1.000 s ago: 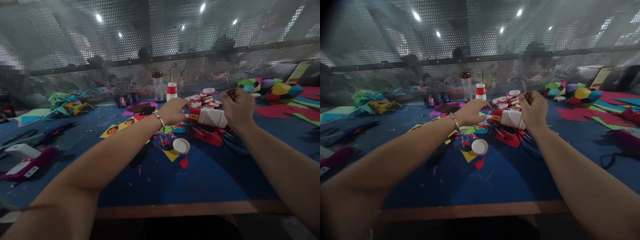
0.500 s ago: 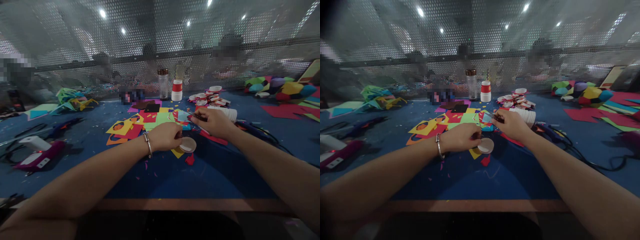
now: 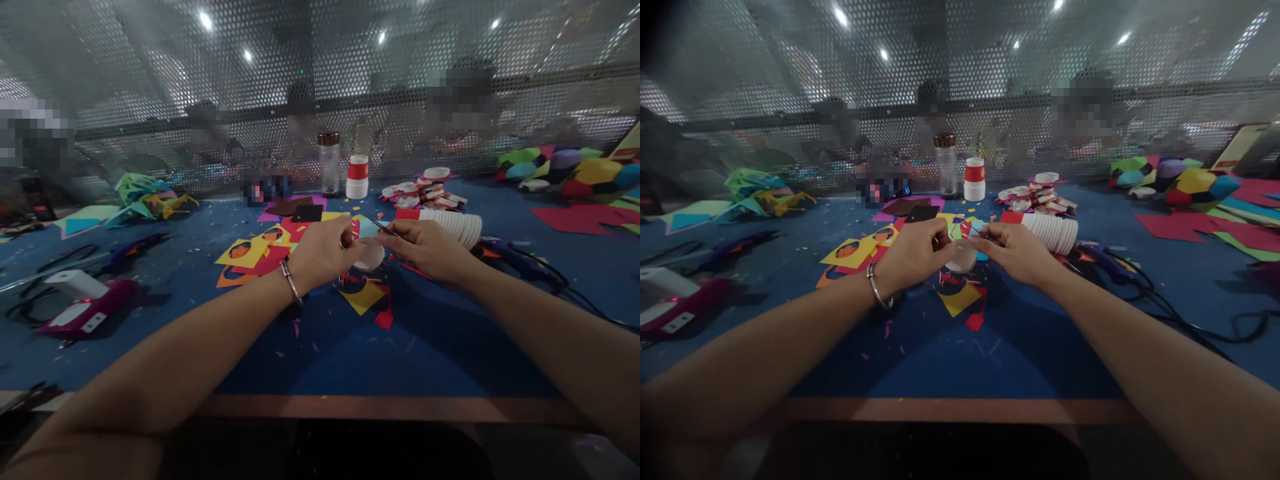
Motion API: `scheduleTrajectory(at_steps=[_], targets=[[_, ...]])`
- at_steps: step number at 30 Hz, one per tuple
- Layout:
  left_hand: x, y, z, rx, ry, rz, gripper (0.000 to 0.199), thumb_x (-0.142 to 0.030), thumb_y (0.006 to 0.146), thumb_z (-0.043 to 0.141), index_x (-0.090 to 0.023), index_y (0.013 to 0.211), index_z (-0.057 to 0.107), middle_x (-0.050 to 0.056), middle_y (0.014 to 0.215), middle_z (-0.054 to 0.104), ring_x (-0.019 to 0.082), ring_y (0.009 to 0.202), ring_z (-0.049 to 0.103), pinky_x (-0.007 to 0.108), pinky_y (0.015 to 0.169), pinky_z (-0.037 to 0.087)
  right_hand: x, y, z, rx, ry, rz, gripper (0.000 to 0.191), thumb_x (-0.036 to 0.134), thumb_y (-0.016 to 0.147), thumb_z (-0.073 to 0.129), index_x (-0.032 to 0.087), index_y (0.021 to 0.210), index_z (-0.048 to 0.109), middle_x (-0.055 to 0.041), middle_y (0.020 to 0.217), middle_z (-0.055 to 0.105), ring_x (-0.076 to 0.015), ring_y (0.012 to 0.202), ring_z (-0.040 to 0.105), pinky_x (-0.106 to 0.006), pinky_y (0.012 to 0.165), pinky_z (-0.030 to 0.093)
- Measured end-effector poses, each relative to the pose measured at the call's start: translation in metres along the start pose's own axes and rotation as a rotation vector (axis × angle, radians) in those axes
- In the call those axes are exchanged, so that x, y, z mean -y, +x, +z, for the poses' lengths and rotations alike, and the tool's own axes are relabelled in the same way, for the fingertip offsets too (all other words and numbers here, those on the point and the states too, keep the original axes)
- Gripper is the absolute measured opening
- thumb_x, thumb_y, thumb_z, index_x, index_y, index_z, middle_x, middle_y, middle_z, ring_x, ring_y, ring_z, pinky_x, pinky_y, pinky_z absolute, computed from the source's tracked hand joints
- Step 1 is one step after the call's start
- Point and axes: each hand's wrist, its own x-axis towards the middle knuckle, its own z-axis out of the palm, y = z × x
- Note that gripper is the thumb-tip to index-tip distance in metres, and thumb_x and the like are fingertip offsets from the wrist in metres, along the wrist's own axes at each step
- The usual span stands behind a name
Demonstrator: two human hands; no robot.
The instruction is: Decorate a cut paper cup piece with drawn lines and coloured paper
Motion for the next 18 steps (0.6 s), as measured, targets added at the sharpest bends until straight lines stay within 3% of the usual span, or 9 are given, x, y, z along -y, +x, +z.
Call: scheduleTrajectory(at_steps=[5, 11, 14, 16, 18], targets=[[0.002, 0.0, 0.001, -0.052, -0.196, -0.052, 0.025, -0.019, 0.079, 0.065, -0.021, 0.063, 0.046, -0.004, 0.061, 0.052, 0.011, 0.057, 0.048, 0.027, 0.056, 0.037, 0.0, -0.001, 0.003, -0.025, 0.045, -0.044, 0.04, 0.059, 0.081, 0.064, 0.02, 0.074, 0.065, -0.0002, 0.067, 0.059, -0.0147, 0.061, 0.05, -0.029, 0.058, 0.039], [-0.001, -0.006, 0.008, 0.102, -1.021, -0.323, 0.016, -0.03, 0.086, 0.066, -0.02, 0.087, 0.053, 0.0, 0.08, 0.063, 0.012, 0.07, 0.063, 0.028, 0.065, 0.054, 0.002, -0.002, 0.0, -0.152, -0.026, -0.061, 0.034, 0.053, 0.081, 0.063, 0.02, 0.072, 0.063, -0.0008, 0.064, 0.06, -0.0151, 0.059, 0.05, -0.029, 0.055, 0.037], [-0.009, -0.011, 0.01, 0.209, -1.244, -0.344, 0.037, -0.025, 0.077, 0.077, -0.019, 0.105, 0.055, 0.005, 0.097, 0.068, 0.015, 0.086, 0.067, 0.029, 0.074, 0.055, 0.005, -0.004, -0.001, -0.199, -0.018, -0.071, 0.032, 0.051, 0.082, 0.061, 0.02, 0.074, 0.062, -0.0015, 0.065, 0.06, -0.0156, 0.06, 0.051, -0.03, 0.058, 0.038], [-0.013, -0.014, 0.013, 0.202, -1.294, -0.322, 0.052, -0.02, 0.066, 0.086, -0.019, 0.108, 0.055, 0.005, 0.102, 0.068, 0.016, 0.091, 0.066, 0.03, 0.079, 0.055, 0.007, -0.004, -0.001, -0.202, -0.005, -0.082, 0.033, 0.051, 0.083, 0.06, 0.02, 0.075, 0.061, -0.0015, 0.066, 0.059, -0.0159, 0.061, 0.051, -0.03, 0.059, 0.039], [-0.016, -0.017, 0.017, 0.172, -1.316, -0.307, 0.052, -0.022, 0.062, 0.089, -0.019, 0.103, 0.057, 0.004, 0.1, 0.068, 0.016, 0.091, 0.065, 0.03, 0.08, 0.054, 0.009, -0.005, -0.002, -0.199, -0.01, -0.099, 0.035, 0.053, 0.084, 0.06, 0.02, 0.074, 0.06, -0.0006, 0.064, 0.056, -0.015, 0.06, 0.049, -0.03, 0.058, 0.038]])
